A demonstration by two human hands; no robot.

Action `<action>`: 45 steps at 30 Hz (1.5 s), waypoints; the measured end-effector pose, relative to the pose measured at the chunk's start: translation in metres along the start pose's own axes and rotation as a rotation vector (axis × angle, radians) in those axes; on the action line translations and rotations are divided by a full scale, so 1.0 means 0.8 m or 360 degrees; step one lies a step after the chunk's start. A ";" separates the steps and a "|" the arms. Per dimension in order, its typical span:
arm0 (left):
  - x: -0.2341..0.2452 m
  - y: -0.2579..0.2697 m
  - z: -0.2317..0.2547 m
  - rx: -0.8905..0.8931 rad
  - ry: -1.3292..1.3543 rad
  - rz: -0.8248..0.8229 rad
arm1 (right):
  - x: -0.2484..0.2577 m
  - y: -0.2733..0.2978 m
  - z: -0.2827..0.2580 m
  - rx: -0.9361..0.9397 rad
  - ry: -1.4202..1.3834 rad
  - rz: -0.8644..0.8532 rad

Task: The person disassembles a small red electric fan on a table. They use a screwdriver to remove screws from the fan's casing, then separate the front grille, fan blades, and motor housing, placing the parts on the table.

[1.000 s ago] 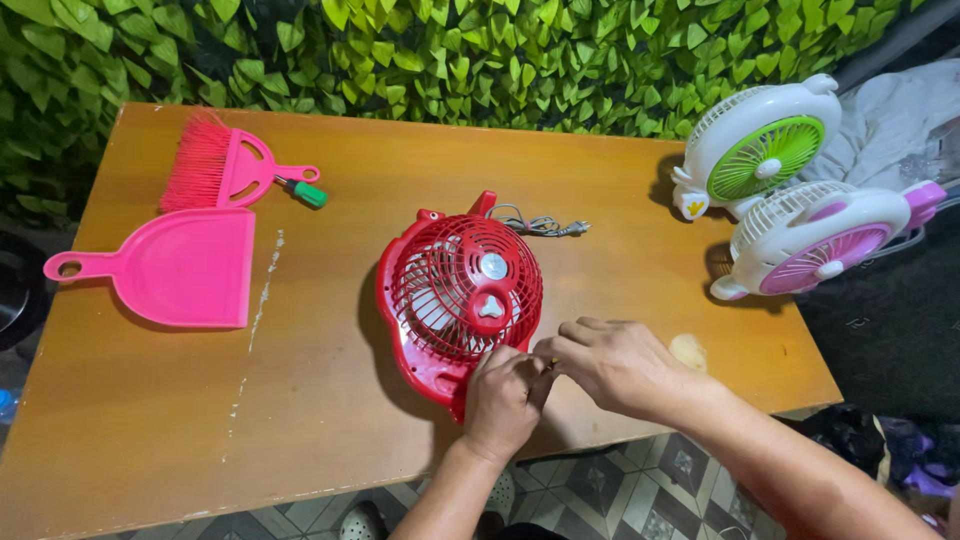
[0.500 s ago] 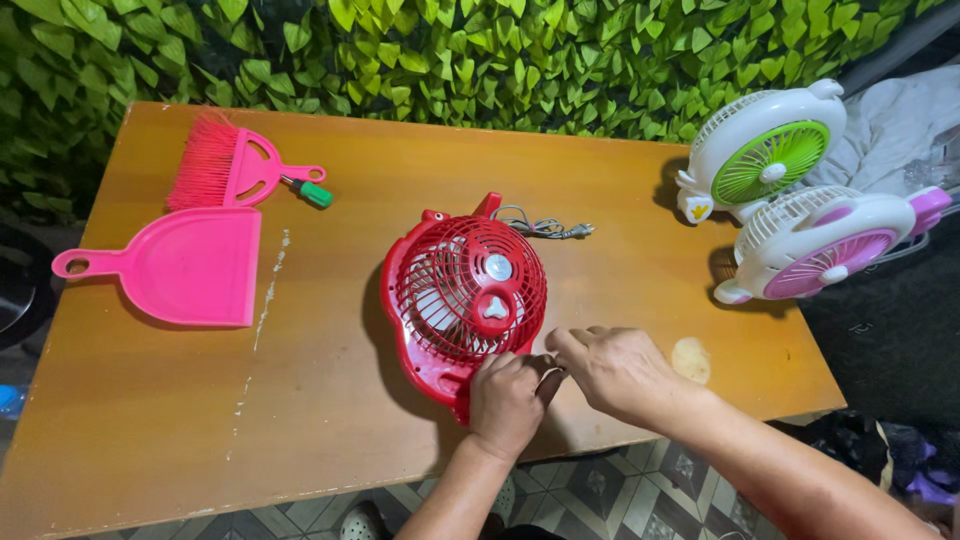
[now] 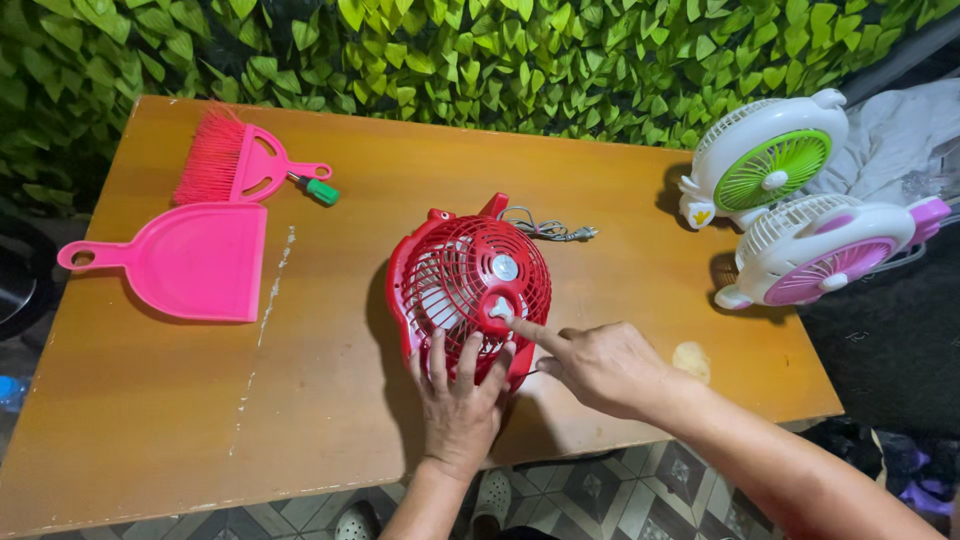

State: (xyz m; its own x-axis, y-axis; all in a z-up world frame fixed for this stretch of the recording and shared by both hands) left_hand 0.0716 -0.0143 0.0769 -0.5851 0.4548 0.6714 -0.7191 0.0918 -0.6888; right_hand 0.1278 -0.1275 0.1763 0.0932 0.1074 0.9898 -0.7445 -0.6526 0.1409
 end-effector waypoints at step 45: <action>-0.013 0.011 -0.007 -0.0018 0.0085 -0.0012 | 0.007 0.007 0.010 -0.0096 -0.0373 -0.0016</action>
State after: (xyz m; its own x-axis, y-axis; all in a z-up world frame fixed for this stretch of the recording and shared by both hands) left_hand 0.0735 -0.0128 0.0622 -0.5585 0.5006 0.6615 -0.7192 0.1051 -0.6868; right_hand 0.1297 -0.1366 0.1830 0.2467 -0.0681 0.9667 -0.7802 -0.6056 0.1564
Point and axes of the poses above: each hand's wrist, its own y-axis away from the middle knuckle, its own x-axis out of the back of the hand, z = x × y, the point moved 8 cm from there along -y, towards the middle knuckle, and after that the axes turned 6 degrees about -x, right-handed, at the moved point
